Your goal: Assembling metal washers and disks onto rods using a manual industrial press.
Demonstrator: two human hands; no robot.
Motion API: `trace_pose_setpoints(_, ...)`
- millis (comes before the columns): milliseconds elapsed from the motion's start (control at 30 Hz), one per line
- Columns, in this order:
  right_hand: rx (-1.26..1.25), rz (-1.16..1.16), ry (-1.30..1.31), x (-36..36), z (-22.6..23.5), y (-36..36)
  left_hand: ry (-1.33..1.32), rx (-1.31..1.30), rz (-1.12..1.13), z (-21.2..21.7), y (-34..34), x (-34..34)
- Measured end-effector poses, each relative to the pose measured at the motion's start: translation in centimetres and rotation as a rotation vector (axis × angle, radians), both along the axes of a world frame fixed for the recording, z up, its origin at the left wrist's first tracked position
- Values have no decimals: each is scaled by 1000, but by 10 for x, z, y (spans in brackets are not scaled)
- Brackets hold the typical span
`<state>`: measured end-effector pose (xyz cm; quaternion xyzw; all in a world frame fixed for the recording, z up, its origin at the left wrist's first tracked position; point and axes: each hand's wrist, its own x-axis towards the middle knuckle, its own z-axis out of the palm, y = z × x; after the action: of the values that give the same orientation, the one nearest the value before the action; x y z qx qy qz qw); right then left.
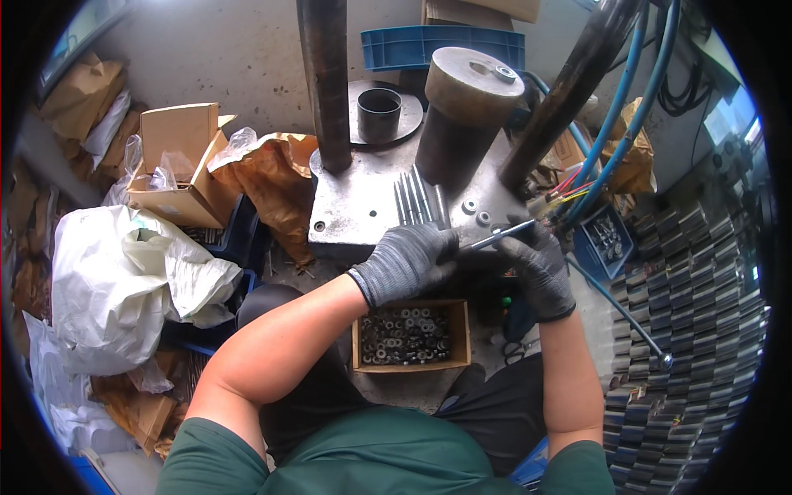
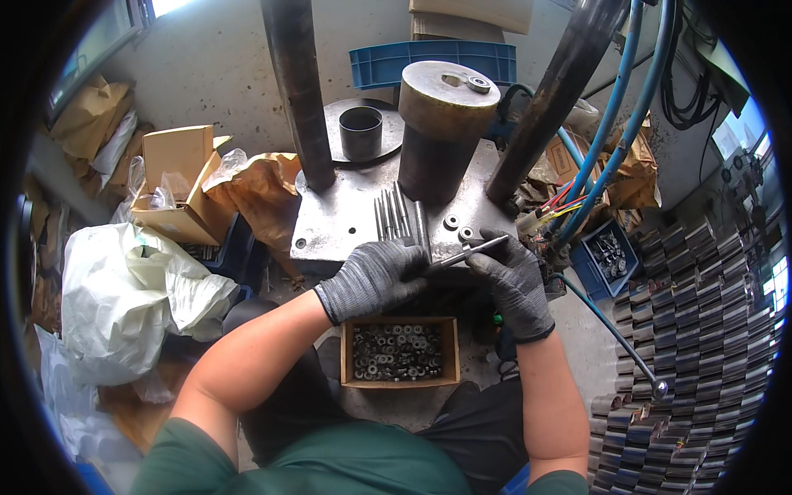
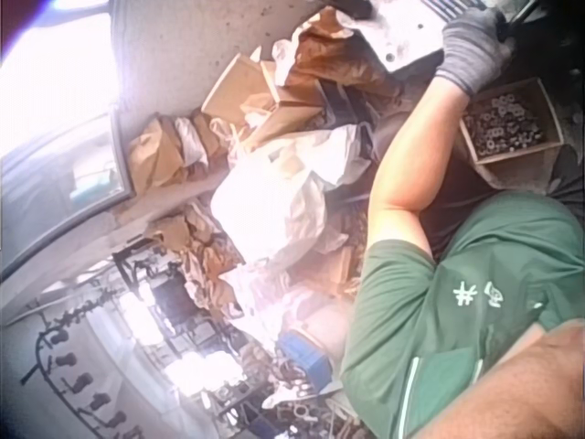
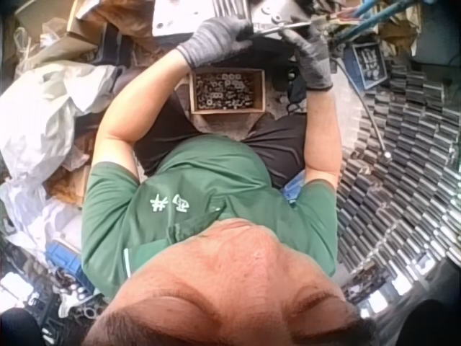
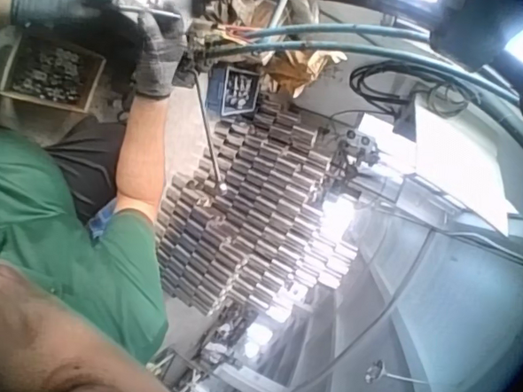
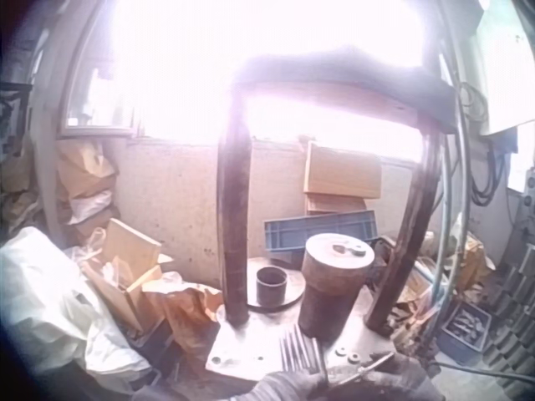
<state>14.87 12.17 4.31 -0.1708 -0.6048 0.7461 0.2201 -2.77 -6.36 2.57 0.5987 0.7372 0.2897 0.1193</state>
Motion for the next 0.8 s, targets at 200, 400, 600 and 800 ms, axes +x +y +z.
trace_pose_setpoints(200,96,138,-158,-4,-9,-11,-30,53,-9,-1,-1,2)
trace_pose_setpoints(400,-210,176,-109,-8,-11,-23,-76,104,4,-8,4,-1)
trace_pose_setpoints(600,199,-164,-103,11,-13,16,-132,190,291,-14,12,-36)
trace_pose_setpoints(800,384,-129,-332,57,2,65,-36,188,391,-50,3,-89)
